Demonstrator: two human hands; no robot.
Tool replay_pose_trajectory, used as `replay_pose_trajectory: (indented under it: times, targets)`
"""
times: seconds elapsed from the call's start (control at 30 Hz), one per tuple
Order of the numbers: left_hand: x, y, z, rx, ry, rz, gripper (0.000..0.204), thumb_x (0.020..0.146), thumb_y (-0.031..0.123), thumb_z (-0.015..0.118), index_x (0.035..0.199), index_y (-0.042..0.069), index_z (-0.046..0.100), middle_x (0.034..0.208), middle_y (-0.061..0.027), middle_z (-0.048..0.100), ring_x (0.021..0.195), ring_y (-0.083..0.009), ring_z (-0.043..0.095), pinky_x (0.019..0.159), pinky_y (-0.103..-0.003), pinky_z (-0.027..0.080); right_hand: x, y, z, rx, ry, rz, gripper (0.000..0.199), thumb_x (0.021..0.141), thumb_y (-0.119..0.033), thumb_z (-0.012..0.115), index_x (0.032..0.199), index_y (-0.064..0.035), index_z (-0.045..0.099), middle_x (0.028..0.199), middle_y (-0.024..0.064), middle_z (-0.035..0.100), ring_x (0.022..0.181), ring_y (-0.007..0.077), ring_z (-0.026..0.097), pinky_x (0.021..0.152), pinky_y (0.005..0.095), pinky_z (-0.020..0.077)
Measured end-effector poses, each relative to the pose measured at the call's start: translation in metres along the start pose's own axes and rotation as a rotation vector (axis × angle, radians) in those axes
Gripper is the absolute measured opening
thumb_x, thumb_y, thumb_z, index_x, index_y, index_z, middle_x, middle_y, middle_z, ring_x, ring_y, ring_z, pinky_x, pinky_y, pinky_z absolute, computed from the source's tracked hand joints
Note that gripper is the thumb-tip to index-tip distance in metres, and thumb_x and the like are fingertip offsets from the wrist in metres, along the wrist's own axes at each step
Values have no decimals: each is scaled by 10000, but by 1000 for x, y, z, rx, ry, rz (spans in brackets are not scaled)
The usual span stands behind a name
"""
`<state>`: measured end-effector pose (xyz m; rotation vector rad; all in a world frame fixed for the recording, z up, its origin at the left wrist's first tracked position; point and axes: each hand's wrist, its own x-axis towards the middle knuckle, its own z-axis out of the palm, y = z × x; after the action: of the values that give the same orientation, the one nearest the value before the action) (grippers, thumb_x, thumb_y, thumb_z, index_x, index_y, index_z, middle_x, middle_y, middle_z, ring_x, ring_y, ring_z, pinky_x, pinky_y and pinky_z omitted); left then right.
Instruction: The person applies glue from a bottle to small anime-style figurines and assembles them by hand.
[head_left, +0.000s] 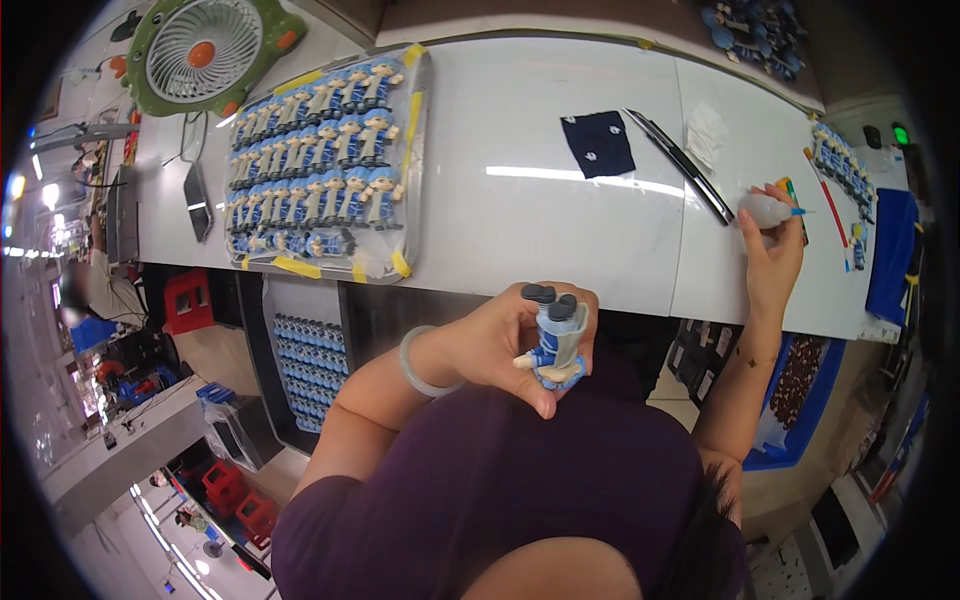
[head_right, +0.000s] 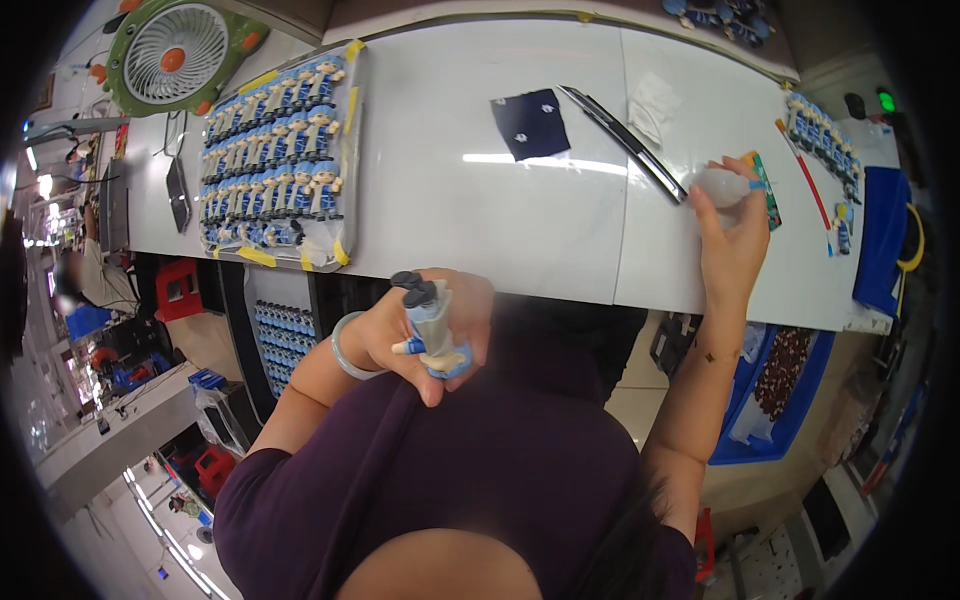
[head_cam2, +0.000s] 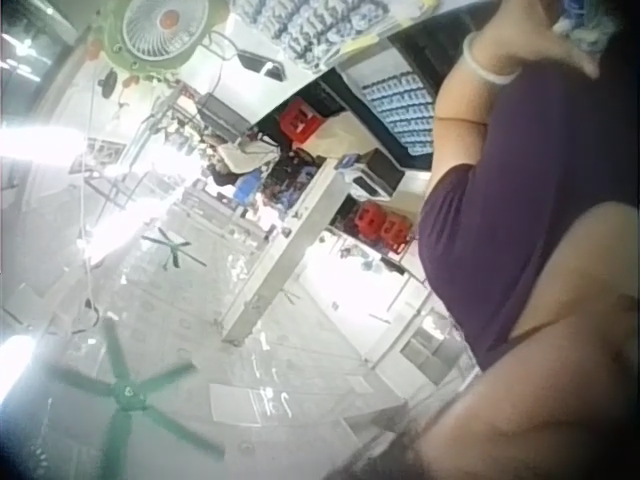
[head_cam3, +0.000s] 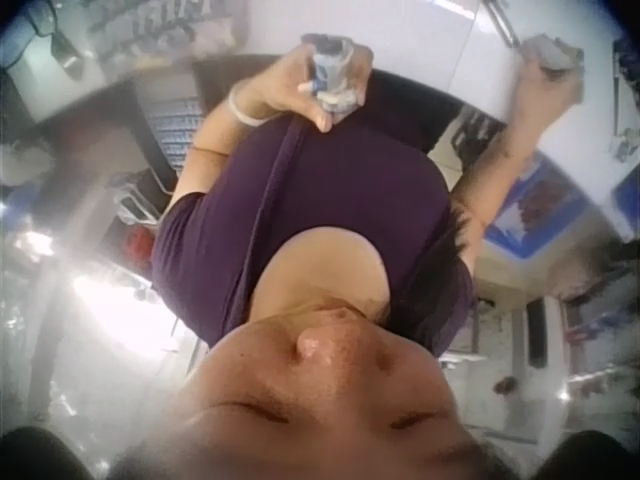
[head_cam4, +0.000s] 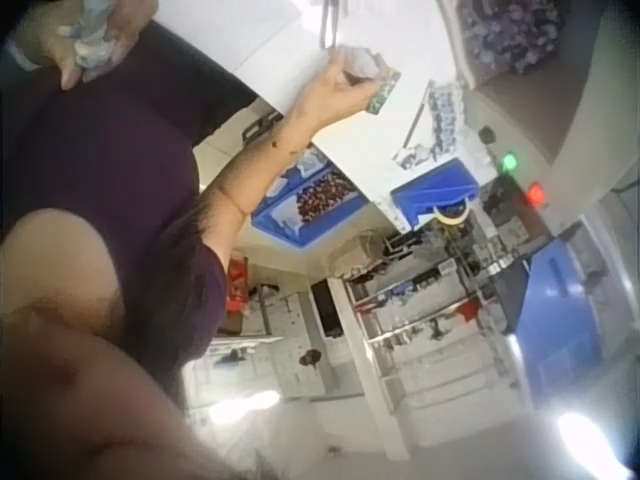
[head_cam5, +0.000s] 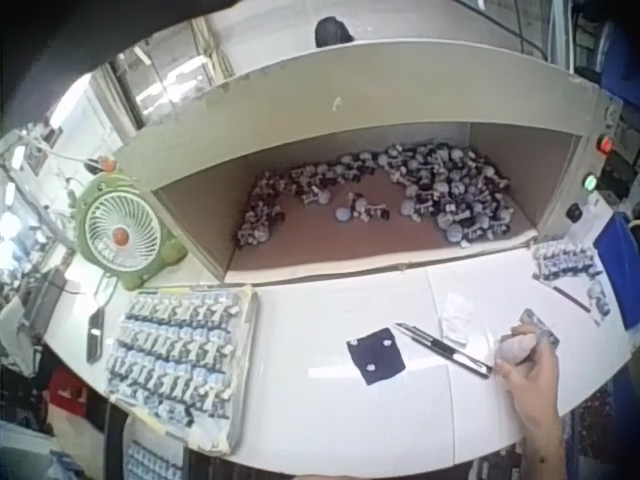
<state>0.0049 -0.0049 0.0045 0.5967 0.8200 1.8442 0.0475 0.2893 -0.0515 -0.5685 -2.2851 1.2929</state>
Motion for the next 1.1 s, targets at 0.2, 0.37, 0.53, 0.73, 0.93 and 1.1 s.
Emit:
replay_pose_trajectory:
  times: [0.2,0.37,0.53,0.73,0.93,1.1]
  targets:
    - [-17,12,-13,141,51,14,424,601,106,789,898,31,496,852,-33,494,750,-97,507,654,-229,424,-22,7,-7,13,72,45,503,775,-86,608,1215,5,380,1140,127,468,977,188,490,848,283,389]
    - [-84,91,-20,1248,605,8,432,607,85,750,956,32,500,871,-46,491,782,-145,510,682,-250,431,-24,15,-7,-14,76,-21,481,819,-108,567,1232,14,352,1160,135,451,1001,184,479,863,283,377]
    - [-134,126,-25,1538,919,-95,355,627,59,684,931,33,501,856,-96,557,780,-220,549,688,-305,440,-23,8,-8,-64,41,-9,467,827,-120,562,1221,24,357,1144,136,467,990,184,484,857,287,376]
    - [-126,88,-51,1325,897,-255,252,690,31,616,927,40,532,857,-123,542,782,-251,542,698,-323,432,-18,10,-4,-61,35,-11,463,826,-117,556,1222,20,360,1152,135,475,1000,190,483,878,294,363]
    - [-116,74,-53,1607,868,-118,288,674,-46,583,948,42,577,908,-120,502,801,-271,536,701,-321,435,-20,21,-9,-54,76,-15,489,800,-75,569,1230,16,353,1205,129,450,1031,191,465,884,299,356]
    - [-110,67,-31,1812,1005,-162,295,654,-10,614,941,50,595,908,-120,511,803,-297,531,701,-343,436,-20,6,-6,-122,90,-57,519,744,-44,600,1210,21,380,1182,138,463,1015,207,478,849,294,381]
